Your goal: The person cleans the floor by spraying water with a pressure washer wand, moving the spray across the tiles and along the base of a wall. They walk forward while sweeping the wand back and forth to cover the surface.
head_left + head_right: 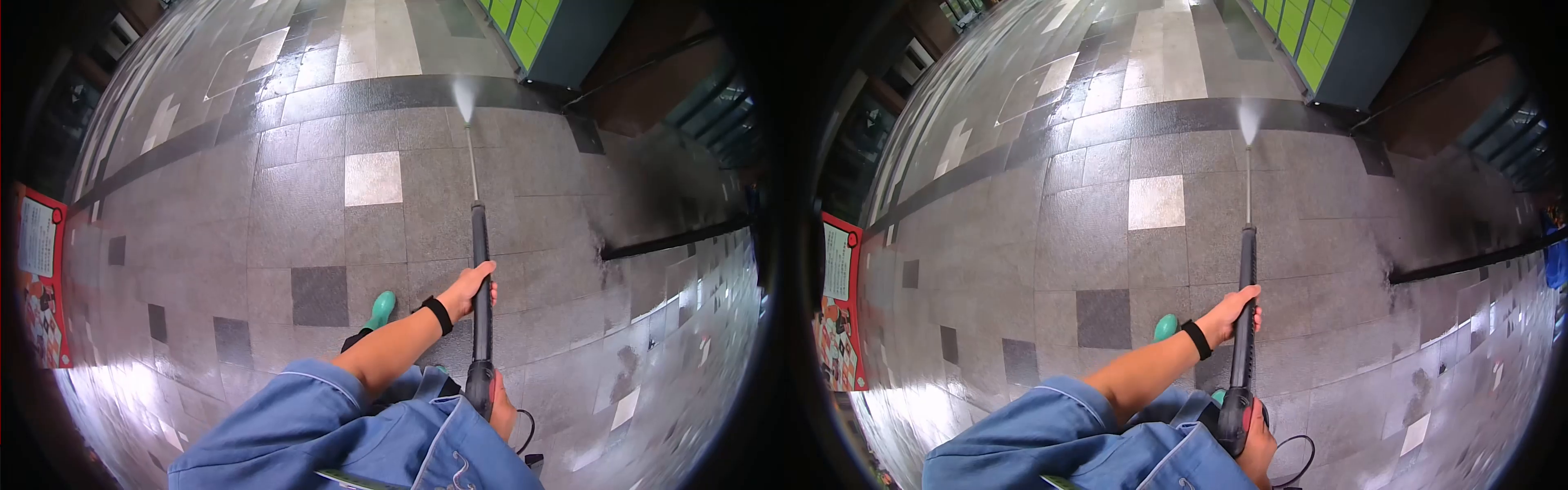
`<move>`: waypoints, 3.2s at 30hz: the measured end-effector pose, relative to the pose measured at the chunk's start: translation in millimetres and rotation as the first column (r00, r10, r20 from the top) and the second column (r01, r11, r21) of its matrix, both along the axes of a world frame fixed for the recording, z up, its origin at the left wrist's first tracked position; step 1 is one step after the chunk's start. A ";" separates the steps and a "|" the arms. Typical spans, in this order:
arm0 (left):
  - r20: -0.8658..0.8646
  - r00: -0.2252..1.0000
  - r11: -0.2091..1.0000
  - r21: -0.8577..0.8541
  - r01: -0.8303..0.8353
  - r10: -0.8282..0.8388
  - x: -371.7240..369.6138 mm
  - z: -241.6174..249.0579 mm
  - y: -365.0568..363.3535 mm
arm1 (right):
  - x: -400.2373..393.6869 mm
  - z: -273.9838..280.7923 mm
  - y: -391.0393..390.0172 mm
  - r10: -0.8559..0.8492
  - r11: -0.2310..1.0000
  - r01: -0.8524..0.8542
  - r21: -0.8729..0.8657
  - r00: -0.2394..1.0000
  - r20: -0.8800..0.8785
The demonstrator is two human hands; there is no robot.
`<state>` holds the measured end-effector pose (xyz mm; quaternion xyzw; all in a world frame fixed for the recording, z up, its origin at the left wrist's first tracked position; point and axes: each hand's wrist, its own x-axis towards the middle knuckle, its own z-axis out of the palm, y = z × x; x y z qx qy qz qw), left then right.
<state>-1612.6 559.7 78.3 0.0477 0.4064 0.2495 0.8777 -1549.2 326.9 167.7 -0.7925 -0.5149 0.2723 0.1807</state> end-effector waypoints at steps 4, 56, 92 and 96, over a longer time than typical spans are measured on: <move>-0.095 0.973 0.972 -0.086 -0.220 0.212 -55.4 -39.6 -57.2 | 9.3 30.4 3.9 0.214 0.976 -0.203 0.073 0.953 -0.215; 0.155 0.879 0.892 -0.075 -0.445 0.451 -243.7 29.9 -295.8 | -182.0 100.1 -211.4 0.226 0.966 -0.260 -0.012 0.862 -0.453; -0.005 0.981 0.942 0.279 -0.185 0.194 -583.3 19.4 -205.6 | -417.8 78.3 -86.9 0.231 0.947 -0.292 -0.132 0.908 -0.349; -0.562 0.721 0.909 0.326 -0.258 0.406 -732.9 -50.1 -388.2 | -421.1 77.6 -83.5 0.275 0.892 -0.416 -0.178 0.810 -0.519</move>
